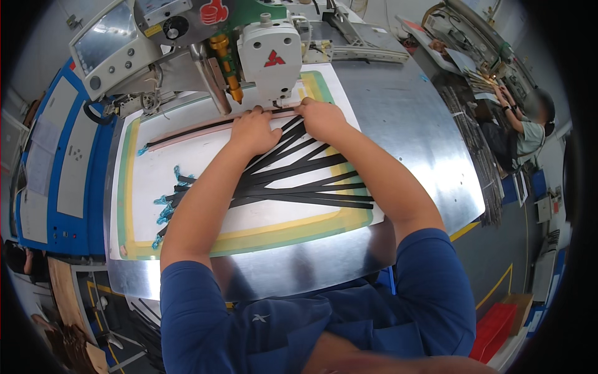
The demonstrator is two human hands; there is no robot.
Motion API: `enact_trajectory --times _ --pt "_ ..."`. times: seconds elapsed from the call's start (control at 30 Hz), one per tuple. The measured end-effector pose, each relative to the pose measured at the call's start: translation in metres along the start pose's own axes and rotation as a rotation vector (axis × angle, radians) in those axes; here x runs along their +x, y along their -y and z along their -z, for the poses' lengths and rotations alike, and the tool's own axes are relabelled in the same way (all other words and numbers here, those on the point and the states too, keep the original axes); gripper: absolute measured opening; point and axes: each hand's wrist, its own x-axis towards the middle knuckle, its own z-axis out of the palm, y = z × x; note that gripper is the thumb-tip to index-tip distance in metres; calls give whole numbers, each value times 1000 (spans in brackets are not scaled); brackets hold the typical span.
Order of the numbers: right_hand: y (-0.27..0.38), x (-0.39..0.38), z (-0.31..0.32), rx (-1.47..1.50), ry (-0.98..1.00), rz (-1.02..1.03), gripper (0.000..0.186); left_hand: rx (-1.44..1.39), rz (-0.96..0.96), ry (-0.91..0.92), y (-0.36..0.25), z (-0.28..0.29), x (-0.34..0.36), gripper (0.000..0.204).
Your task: The recorder is using an industrial sewing or bonding machine to attach blue hardware components to black straps.
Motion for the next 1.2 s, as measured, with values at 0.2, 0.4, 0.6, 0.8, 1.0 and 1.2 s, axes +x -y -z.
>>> enact_trajectory --times 0.2,0.4,0.6,0.8,1.0,1.2 --pt "-3 -3 -8 14 -26 -15 35 29 8 -50 -4 0 -7 57" --pt "0 -6 -16 71 -67 -6 29 9 43 7 -3 5 -6 59" --pt "3 -7 -20 76 -79 31 26 17 23 -35 -9 -1 -3 60" --pt "7 -4 -19 33 -57 130 42 19 2 -17 -3 1 -11 64" --pt "14 3 -11 -38 57 76 52 97 97 49 48 21 -46 68" --pt "18 5 6 -61 118 22 45 173 314 111 154 42 -77 73"
